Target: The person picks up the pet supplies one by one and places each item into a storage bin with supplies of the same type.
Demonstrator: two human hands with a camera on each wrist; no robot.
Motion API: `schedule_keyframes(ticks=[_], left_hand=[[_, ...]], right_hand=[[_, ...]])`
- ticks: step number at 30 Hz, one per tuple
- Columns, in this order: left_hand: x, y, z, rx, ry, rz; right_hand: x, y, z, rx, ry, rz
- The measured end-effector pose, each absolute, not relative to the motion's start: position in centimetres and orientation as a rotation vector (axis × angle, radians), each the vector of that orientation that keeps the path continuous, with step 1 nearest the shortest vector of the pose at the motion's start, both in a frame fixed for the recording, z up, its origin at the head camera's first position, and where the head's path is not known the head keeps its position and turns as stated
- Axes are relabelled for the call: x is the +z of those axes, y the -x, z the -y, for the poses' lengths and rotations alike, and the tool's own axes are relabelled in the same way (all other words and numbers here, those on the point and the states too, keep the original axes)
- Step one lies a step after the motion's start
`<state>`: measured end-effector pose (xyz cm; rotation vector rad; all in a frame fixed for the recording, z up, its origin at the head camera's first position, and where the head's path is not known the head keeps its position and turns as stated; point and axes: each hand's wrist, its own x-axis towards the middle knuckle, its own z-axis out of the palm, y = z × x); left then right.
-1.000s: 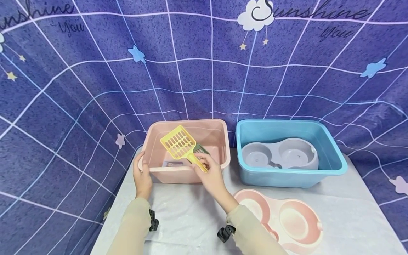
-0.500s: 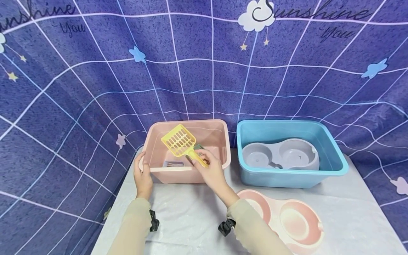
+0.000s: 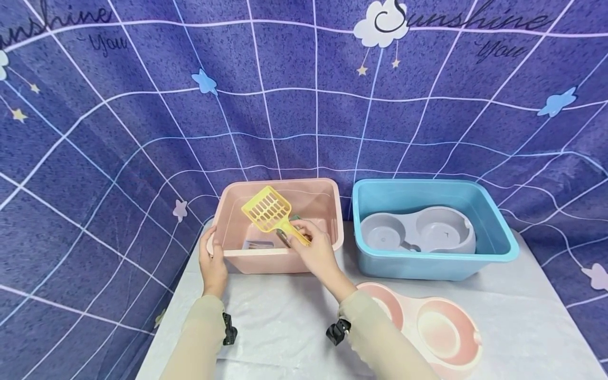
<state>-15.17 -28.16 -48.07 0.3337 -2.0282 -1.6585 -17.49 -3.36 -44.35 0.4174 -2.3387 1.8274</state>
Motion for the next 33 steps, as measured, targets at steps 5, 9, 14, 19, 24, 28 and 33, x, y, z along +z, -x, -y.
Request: schedule_keyframes(ticks=[5, 9, 14, 19, 24, 28, 33], left_hand=[[-48.0, 15.1, 28.1, -1.632, -0.331, 2.064], [-47.8, 15.0, 28.1, -1.625, -0.334, 2.068], [-47.7, 14.9, 28.1, -1.644, -0.349, 2.069], [-47.7, 14.8, 28.1, -1.653, -0.364, 2.062], [-47.8, 14.9, 28.0, -1.636, -0.363, 2.069], [-47.8, 15.0, 28.0, -1.639, -0.359, 2.062], [-48.0, 15.1, 28.1, -1.644, -0.350, 2.040]], right_hand=[[-44.2, 18.0, 3.2, 1.752, -0.446, 2.359], [-44.1, 18.4, 3.0, 1.711, -0.457, 2.378], [-43.9, 18.8, 2.8, 1.713, -0.429, 2.418], [-43.8, 19.1, 2.6, 1.741, -0.386, 2.430], [-43.8, 19.7, 2.4, 1.745, -0.399, 2.416], [-43.8, 20.0, 2.2, 1.655, -0.413, 2.447], [-43.9, 20.3, 1.9, 1.615, -0.414, 2.476]])
